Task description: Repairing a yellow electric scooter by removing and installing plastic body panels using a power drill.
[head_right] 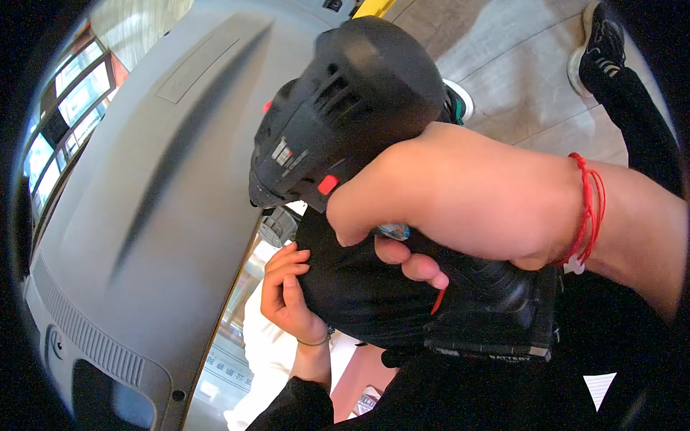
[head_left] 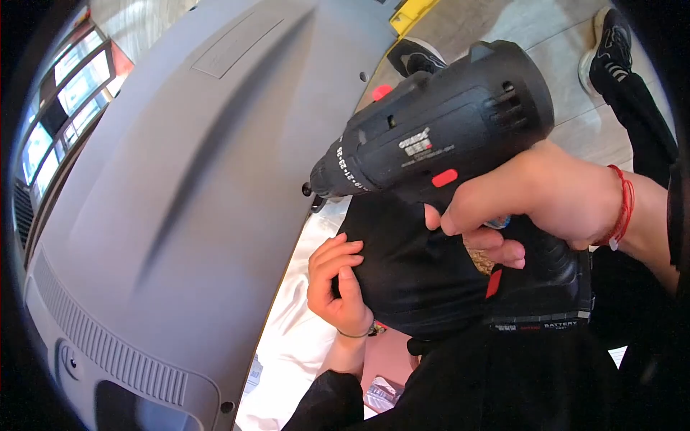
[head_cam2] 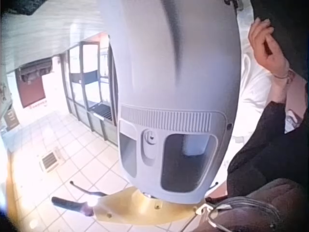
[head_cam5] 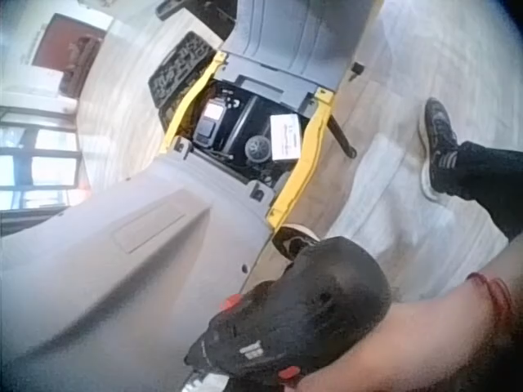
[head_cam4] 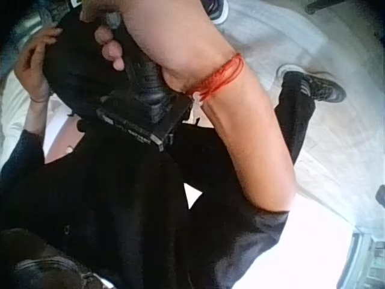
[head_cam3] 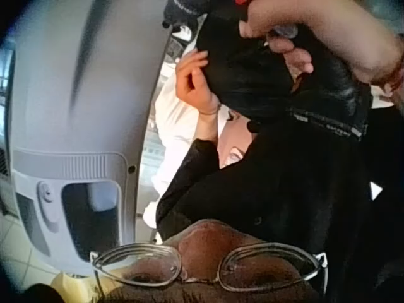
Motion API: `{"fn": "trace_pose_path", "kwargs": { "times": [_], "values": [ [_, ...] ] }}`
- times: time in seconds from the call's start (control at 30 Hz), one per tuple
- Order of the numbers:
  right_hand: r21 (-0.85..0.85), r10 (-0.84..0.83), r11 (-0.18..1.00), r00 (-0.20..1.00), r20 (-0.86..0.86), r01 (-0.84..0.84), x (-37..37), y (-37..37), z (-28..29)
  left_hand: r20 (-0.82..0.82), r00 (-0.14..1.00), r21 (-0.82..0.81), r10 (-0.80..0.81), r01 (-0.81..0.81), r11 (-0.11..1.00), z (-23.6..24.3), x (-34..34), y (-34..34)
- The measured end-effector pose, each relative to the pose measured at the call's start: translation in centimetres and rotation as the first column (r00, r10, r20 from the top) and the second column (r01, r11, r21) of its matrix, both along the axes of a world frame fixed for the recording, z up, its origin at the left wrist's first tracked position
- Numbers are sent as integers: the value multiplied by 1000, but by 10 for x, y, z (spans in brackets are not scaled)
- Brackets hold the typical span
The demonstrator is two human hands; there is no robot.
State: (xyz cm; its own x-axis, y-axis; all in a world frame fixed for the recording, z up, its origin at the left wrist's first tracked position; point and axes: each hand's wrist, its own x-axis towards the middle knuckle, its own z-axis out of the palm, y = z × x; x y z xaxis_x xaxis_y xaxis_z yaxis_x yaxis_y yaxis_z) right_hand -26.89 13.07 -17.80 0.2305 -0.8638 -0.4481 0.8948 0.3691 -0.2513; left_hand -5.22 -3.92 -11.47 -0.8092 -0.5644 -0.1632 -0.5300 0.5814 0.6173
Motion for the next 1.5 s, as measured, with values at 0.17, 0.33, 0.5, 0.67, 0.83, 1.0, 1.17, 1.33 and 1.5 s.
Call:
{"fn": "trace_pose_path", "kwargs": {
  "times": [0.17, 0.33, 0.5, 0.67, 0.83, 1.0, 1.17, 1.33, 1.5],
  "values": [
    [116, -68, 993, 943, 325, 32, 7, -3, -12, 2, 1000, -10, -15, 15, 1000, 1, -1, -1],
    [74, -76, 996, 922, 379, 52, 11, -3, -20, -7, 1000, -10, -18, 18, 1000, 2, 0, 0],
    [78, -61, 996, 930, 362, 34, 9, -2, -24, -3, 1000, -8, -7, 7, 1000, 2, -3, 1],
    [89, -50, 996, 900, 432, 12, 9, -1, -26, -1, 1000, -8, -7, 7, 1000, 6, -4, 1],
    [62, -41, 998, 902, 430, 16, 10, 1, -32, 6, 1000, -5, -7, 7, 1000, 3, -4, 2],
    [80, -30, 997, 892, 452, -7, 9, 2, -32, 48, 998, -26, -50, 51, 998, 5, -3, 2],
    [91, -18, 996, 893, 450, -26, 6, 2, -30, 45, 998, -23, -52, 54, 998, 5, -5, 2],
    [87, -11, 996, 895, 446, -32, 7, 2, -33, 45, 997, -29, -59, 60, 998, 5, -6, 2],
    [58, -3, 998, 882, 471, -28, 7, 1, -37, 47, 997, -24, -55, 56, 998, 5, -6, 2]
  ]
}}
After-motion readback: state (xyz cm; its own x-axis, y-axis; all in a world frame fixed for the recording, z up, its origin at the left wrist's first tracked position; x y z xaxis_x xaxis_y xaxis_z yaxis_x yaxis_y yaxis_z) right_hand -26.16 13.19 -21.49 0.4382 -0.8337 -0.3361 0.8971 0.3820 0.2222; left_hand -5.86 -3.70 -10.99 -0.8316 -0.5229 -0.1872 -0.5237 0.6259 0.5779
